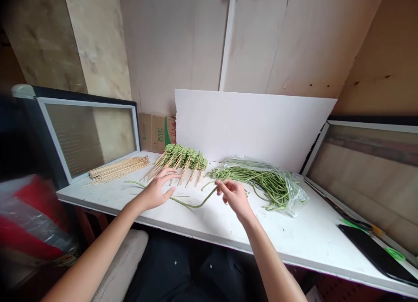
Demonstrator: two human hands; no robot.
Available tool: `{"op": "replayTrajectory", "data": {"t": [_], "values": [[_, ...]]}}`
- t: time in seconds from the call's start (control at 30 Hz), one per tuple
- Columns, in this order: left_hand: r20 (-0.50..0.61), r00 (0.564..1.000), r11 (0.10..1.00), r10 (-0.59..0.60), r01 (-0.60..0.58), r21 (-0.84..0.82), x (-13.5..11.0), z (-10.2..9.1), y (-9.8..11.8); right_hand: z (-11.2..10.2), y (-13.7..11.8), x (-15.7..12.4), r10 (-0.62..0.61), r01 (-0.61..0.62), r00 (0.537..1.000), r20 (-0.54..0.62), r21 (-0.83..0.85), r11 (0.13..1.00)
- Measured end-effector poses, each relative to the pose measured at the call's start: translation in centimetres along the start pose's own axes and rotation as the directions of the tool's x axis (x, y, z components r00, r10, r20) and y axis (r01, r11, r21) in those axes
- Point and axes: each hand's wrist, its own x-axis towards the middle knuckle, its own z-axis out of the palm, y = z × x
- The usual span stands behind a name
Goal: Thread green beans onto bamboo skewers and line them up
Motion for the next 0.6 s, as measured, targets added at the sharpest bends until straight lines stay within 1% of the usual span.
{"op": "replayTrajectory", "data": {"t": [0.03, 0.1, 0.17, 0.2, 0.23, 0.3, 0.37, 0.47, 0.53, 0.6], "values": [[-0.004, 1.000, 0.996, 0.031, -0.031, -0.085, 0.4, 0.3, 2.3, 0.4, 0.0, -0.3, -0.008, 0.008, 0.999, 0.040, -0.004, 1.000], [0.035, 0.998, 0.980, 0.045, -0.037, -0.196, 1.0, 1.1, 6.1, 1.0, 0.0, -0.7, -0.033, 0.033, 0.993, 0.113, 0.004, 0.999], [0.057, 0.998, 0.960, 0.017, 0.000, -0.282, 1.5, 2.2, 8.7, 1.4, -0.3, -1.1, -0.072, 0.068, 0.983, 0.169, 0.027, 0.997], [0.097, 0.995, 0.943, 0.019, 0.015, -0.331, 1.6, 2.8, 9.4, 1.4, -0.5, -1.3, -0.092, 0.087, 0.978, 0.189, 0.038, 0.996], [0.135, 0.991, 0.924, 0.022, 0.032, -0.381, 1.7, 3.3, 9.8, 1.5, -0.6, -1.6, -0.111, 0.104, 0.972, 0.206, 0.045, 0.994], [0.178, 0.984, 0.898, 0.018, 0.062, -0.435, 1.7, 4.1, 9.8, 1.4, -1.0, -2.0, -0.131, 0.128, 0.961, 0.243, 0.030, 0.991], [0.161, 0.987, 0.906, -0.003, 0.071, -0.416, 1.4, 4.5, 9.3, 1.3, -1.4, -2.4, -0.137, 0.146, 0.956, 0.258, -0.018, 0.989], [0.106, 0.994, 0.934, -0.001, 0.039, -0.355, 0.9, 4.1, 8.6, 1.0, -1.9, -2.7, -0.158, 0.178, 0.968, 0.196, -0.089, 0.980], [0.070, 0.997, 0.938, 0.017, 0.008, -0.346, 0.7, 3.5, 8.5, 0.9, -2.2, -2.8, -0.181, 0.195, 0.974, 0.137, -0.099, 0.976], [0.042, 0.999, 0.937, 0.032, -0.015, -0.348, 0.6, 2.9, 8.5, 0.8, -2.5, -3.0, -0.202, 0.212, 0.973, 0.108, -0.095, 0.973]]}}
